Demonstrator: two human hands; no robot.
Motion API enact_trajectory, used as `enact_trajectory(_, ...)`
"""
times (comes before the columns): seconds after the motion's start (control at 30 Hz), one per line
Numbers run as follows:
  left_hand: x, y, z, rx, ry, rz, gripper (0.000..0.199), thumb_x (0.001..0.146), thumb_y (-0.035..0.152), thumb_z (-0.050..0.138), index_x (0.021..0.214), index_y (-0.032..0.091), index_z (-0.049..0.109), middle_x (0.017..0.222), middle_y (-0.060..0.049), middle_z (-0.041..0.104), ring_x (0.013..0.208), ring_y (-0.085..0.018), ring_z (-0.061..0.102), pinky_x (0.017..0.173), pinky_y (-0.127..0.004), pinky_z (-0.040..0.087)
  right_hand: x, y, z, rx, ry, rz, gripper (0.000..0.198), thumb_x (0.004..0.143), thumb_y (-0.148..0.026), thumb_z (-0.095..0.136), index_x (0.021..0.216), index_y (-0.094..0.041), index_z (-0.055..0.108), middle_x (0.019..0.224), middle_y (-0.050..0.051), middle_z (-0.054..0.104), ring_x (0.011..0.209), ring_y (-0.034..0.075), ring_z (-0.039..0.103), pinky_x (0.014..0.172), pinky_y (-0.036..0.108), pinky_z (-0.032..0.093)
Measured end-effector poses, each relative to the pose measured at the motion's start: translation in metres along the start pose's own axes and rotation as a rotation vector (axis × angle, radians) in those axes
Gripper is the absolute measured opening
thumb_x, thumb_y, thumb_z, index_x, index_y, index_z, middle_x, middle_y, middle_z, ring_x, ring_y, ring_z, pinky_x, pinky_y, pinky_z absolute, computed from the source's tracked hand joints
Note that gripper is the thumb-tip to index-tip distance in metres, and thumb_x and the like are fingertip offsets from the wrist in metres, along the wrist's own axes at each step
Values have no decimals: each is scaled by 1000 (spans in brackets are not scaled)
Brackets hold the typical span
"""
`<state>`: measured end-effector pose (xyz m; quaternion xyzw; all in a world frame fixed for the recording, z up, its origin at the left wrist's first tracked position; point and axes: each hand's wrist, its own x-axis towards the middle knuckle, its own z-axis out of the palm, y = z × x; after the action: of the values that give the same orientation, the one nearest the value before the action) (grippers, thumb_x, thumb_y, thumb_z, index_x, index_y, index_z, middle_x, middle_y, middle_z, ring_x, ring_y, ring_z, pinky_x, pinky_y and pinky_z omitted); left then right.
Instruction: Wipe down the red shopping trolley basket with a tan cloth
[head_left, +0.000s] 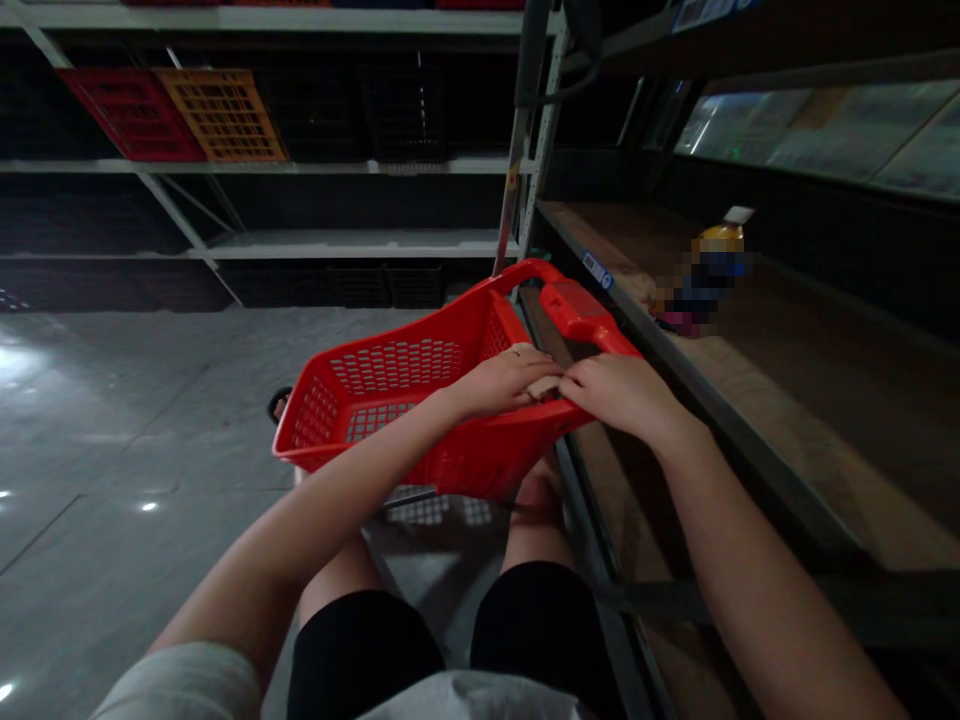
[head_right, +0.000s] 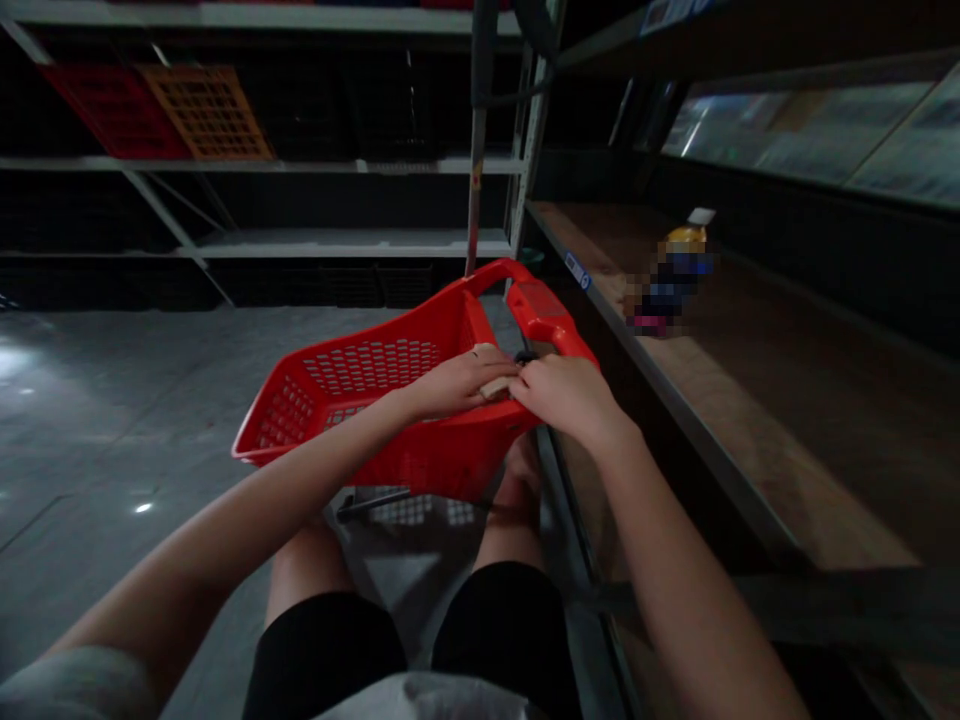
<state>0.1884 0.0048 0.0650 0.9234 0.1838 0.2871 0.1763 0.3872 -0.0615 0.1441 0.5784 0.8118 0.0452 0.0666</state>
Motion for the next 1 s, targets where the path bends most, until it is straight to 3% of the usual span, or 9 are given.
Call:
enact_trajectory(0.13,3,-50,-4,123,-68,-61,36,105,20,59,137,26,75,150,-7,71,146,-23,61,129,-41,44,-5,-3,-5,-41,-49,-72,46,109,-31,43,95,-20,86,107,14,85,99,30,80,72,36,46)
enact_trajectory(0.23,23,-92,-17,186,-17,-236,35,101,14,61,132,23,76,142,-8,75,138,-24,67,122,-41,50,-3,-5,-7,-46,-72,-95,42,109,-30,45,94,-21,83,107,12,85,98,29,80,70,34,44)
enact_trajectory(0.33,41,-113,-20,264,65,-409,32,97,10,66,125,19,78,133,-11,79,131,-27,71,117,-42,54,-1,-8,-6,-18,-41,-114,42,111,-29,43,96,-20,82,109,10,85,97,27,80,70,33,44)
enact_trajectory(0.4,40,-106,-13,280,129,-436,30,97,10,65,123,18,79,128,-11,80,127,-28,72,114,-43,56,-2,-10,-5,15,14,-115,42,111,-29,42,97,-20,81,109,10,84,96,26,79,71,33,45)
enact_trajectory(0.5,18,-72,4,202,170,-285,27,101,18,63,123,20,79,128,-11,79,127,-28,71,114,-43,56,-7,-11,1,53,108,-109,37,109,-26,45,98,-20,80,106,11,83,94,26,77,73,34,47)
enact_trajectory(0.63,-12,-37,7,83,29,-14,45,98,28,71,144,27,72,152,-10,68,145,-30,61,127,-47,47,-16,-11,10,68,244,-166,36,108,-25,45,99,-20,80,103,12,81,97,27,75,79,35,49)
enact_trajectory(0.7,-12,-38,-1,52,-63,42,52,96,27,72,148,30,69,155,-10,66,149,-30,58,129,-48,44,-17,-11,12,67,267,-161,39,109,-25,43,98,-21,80,101,13,81,96,27,74,80,36,50)
enact_trajectory(0.8,0,-55,-15,34,-154,81,44,97,30,73,141,30,75,149,-10,70,147,-31,59,130,-49,44,-13,-10,11,48,231,-155,42,110,-25,40,99,-20,80,99,14,80,93,27,73,79,37,50)
enact_trajectory(1.0,14,-77,-32,21,-170,114,36,101,32,71,136,30,79,148,-10,72,142,-28,64,127,-43,48,4,-12,11,47,228,-162,38,109,-21,43,101,-18,80,103,14,80,97,28,74,81,38,52)
